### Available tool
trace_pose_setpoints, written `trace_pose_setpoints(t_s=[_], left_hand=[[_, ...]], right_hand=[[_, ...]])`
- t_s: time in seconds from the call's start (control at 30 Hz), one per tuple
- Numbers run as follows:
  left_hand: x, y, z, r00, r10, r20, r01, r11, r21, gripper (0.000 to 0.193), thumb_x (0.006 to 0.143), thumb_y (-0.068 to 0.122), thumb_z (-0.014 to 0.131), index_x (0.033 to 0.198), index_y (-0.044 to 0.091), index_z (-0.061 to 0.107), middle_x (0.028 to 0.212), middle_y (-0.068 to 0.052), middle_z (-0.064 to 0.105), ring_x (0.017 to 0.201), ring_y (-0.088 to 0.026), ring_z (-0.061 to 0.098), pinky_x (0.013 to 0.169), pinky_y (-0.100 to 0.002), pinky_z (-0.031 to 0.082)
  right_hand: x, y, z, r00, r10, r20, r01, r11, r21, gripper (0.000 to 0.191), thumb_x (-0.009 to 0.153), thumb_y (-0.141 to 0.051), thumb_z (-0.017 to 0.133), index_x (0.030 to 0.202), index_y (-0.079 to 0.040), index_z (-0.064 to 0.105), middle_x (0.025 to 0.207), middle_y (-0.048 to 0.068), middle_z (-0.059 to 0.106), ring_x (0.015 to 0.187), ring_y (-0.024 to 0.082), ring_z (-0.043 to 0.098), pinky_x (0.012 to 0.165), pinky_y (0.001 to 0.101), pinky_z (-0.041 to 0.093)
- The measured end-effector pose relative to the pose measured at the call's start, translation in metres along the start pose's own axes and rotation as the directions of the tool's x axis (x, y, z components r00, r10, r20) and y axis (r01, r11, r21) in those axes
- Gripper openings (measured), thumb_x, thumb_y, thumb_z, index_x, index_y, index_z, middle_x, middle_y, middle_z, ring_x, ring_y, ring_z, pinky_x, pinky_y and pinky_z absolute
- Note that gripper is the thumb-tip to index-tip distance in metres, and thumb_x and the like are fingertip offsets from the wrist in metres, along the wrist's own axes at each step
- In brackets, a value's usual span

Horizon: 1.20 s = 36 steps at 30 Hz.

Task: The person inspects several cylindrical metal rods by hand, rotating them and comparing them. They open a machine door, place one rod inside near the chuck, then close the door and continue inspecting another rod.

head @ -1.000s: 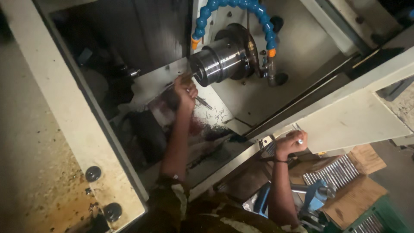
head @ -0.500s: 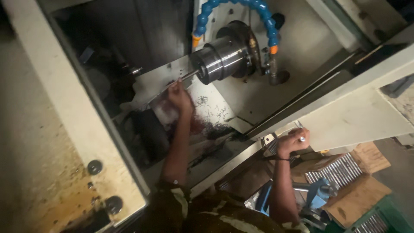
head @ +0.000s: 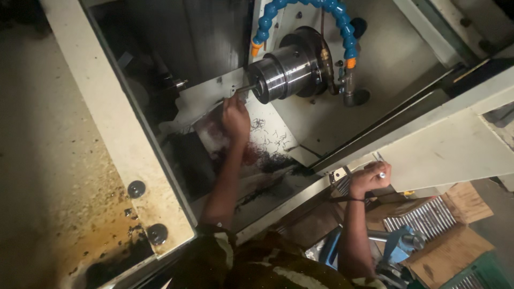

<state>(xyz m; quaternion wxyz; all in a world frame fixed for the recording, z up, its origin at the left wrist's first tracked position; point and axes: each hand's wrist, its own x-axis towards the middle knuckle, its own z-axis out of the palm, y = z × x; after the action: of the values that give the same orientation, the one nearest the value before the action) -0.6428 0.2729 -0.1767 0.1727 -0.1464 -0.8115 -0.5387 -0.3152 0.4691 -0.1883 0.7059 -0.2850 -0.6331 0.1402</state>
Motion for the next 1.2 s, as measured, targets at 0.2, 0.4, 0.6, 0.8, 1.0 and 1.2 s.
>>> trace_pose_setpoints(t_s=[0.2,0.4,0.6,0.8,1.0,1.2], left_hand=[[0.000,0.001,-0.009,0.991,-0.003,0.133,-0.001,0.999,0.032,0.034,0.098,0.014,0.056,0.128,0.001,0.066,0.123,-0.027,0.066,0.097,-0.045,0.070,0.084,-0.050,0.058],[0.003,0.000,-0.008,0.995,-0.022,0.098,0.016,0.998,0.064,0.027,0.101,0.017,0.057,0.121,0.004,0.069,0.120,-0.024,0.067,0.094,-0.045,0.071,0.082,-0.050,0.058],[0.004,-0.009,-0.001,0.991,-0.041,0.127,0.031,0.996,0.079,0.029,0.100,0.019,0.056,0.120,0.005,0.070,0.122,-0.023,0.067,0.094,-0.045,0.071,0.084,-0.051,0.058],[0.004,-0.015,0.004,0.989,-0.046,0.140,0.038,0.997,0.061,0.033,0.099,0.019,0.054,0.125,0.003,0.067,0.128,-0.024,0.066,0.094,-0.046,0.070,0.083,-0.052,0.058],[0.004,-0.016,0.007,0.995,-0.016,0.102,0.012,0.999,0.048,0.030,0.099,0.017,0.056,0.121,0.002,0.069,0.127,-0.023,0.068,0.095,-0.046,0.071,0.084,-0.052,0.058],[0.007,-0.015,0.005,0.995,-0.004,0.096,0.001,0.999,0.037,0.029,0.097,0.013,0.057,0.120,0.000,0.069,0.124,-0.023,0.068,0.094,-0.044,0.072,0.083,-0.050,0.060]], right_hand=[[-0.004,-0.001,0.001,1.000,0.023,0.001,-0.023,1.000,0.003,0.063,0.116,-0.049,0.043,0.073,-0.002,0.045,0.065,0.005,0.045,0.057,0.014,0.044,0.052,0.0295,0.032],[-0.009,0.005,-0.003,0.998,0.056,0.028,-0.056,0.998,0.007,0.064,0.116,-0.052,0.042,0.075,-0.003,0.044,0.065,0.004,0.044,0.058,0.014,0.045,0.054,0.0309,0.034],[-0.008,0.004,-0.001,1.000,0.014,0.016,-0.013,0.999,-0.032,0.064,0.116,-0.053,0.041,0.076,-0.003,0.043,0.066,0.005,0.043,0.060,0.014,0.043,0.056,0.0309,0.033],[-0.006,0.005,0.002,1.000,0.014,-0.009,-0.014,0.999,0.045,0.063,0.116,-0.049,0.042,0.072,-0.005,0.042,0.064,0.003,0.042,0.055,0.013,0.040,0.051,0.0301,0.030],[-0.006,0.012,0.004,0.998,0.052,-0.026,-0.051,0.998,0.047,0.064,0.114,-0.054,0.040,0.070,-0.008,0.039,0.061,-0.001,0.037,0.053,0.010,0.035,0.050,0.0286,0.027],[-0.009,0.010,0.002,0.998,0.060,0.018,-0.060,0.998,0.028,0.066,0.115,-0.056,0.042,0.073,-0.005,0.040,0.064,0.002,0.039,0.056,0.012,0.038,0.052,0.0292,0.028]])
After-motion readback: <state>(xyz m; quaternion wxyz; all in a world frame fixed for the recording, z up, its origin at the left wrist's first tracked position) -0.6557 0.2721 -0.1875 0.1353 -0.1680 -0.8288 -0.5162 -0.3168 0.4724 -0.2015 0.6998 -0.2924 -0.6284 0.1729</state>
